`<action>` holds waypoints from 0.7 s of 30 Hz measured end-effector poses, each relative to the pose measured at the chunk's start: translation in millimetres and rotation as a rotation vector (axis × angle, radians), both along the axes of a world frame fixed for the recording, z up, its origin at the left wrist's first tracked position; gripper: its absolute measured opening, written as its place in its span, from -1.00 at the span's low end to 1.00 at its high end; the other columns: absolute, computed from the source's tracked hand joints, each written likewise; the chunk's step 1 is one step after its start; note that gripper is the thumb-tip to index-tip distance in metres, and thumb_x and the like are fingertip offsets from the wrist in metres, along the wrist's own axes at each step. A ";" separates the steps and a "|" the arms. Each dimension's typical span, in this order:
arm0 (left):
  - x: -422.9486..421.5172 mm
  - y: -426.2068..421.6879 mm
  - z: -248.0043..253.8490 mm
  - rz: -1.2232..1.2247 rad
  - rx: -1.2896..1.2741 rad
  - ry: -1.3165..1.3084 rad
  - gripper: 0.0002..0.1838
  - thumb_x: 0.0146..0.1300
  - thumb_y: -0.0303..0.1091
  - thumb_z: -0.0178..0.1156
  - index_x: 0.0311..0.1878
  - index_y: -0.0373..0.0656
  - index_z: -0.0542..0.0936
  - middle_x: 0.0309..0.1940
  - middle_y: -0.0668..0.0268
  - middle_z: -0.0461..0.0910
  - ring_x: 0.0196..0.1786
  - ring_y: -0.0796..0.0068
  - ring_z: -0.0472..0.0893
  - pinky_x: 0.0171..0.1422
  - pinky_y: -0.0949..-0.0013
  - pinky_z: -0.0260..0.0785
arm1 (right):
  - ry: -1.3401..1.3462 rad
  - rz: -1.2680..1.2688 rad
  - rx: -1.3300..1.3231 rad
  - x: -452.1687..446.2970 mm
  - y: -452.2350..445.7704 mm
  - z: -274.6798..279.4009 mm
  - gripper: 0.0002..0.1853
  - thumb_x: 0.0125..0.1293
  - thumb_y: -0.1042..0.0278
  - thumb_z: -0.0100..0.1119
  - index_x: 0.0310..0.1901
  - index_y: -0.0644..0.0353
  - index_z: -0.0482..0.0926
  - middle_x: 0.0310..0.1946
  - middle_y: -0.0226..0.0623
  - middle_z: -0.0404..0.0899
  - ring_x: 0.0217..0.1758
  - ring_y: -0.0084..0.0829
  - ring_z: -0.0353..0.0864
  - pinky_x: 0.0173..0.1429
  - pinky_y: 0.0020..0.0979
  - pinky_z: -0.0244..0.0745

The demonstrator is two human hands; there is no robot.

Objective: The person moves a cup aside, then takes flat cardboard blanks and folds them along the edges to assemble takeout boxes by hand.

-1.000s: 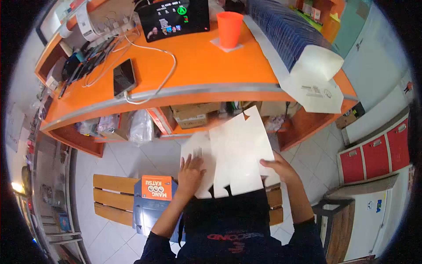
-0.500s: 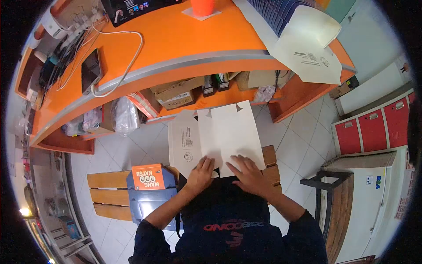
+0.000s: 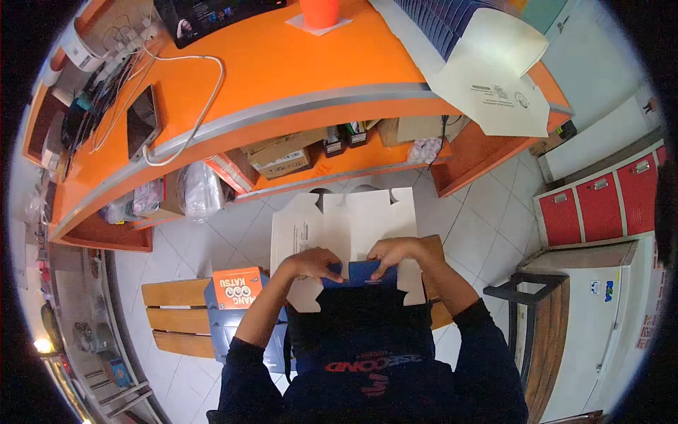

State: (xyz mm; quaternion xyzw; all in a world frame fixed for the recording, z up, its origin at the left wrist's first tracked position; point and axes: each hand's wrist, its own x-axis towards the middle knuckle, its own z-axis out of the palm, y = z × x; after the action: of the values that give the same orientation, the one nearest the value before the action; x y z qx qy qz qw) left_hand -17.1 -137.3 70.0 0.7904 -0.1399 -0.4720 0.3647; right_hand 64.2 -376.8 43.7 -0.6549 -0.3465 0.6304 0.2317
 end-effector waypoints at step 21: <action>42.9 0.5 -3.4 0.104 0.453 -0.755 -0.61 -0.04 -0.30 0.32 -0.12 -0.19 0.50 -0.18 0.07 0.61 -0.06 0.12 0.61 -0.01 0.14 0.45 | -1.234 -0.334 0.127 19.3 -34.8 15.6 -0.76 0.07 0.50 0.16 -0.18 0.21 0.46 -0.18 -0.17 0.53 -0.06 -0.13 0.57 -0.02 -0.12 0.49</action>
State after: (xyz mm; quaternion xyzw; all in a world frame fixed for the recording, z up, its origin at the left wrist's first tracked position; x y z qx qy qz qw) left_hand 25.8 -136.8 66.7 0.9733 -0.1165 -0.1498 0.1288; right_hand 83.5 -411.6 59.3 -0.9273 -0.3461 0.0716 0.1230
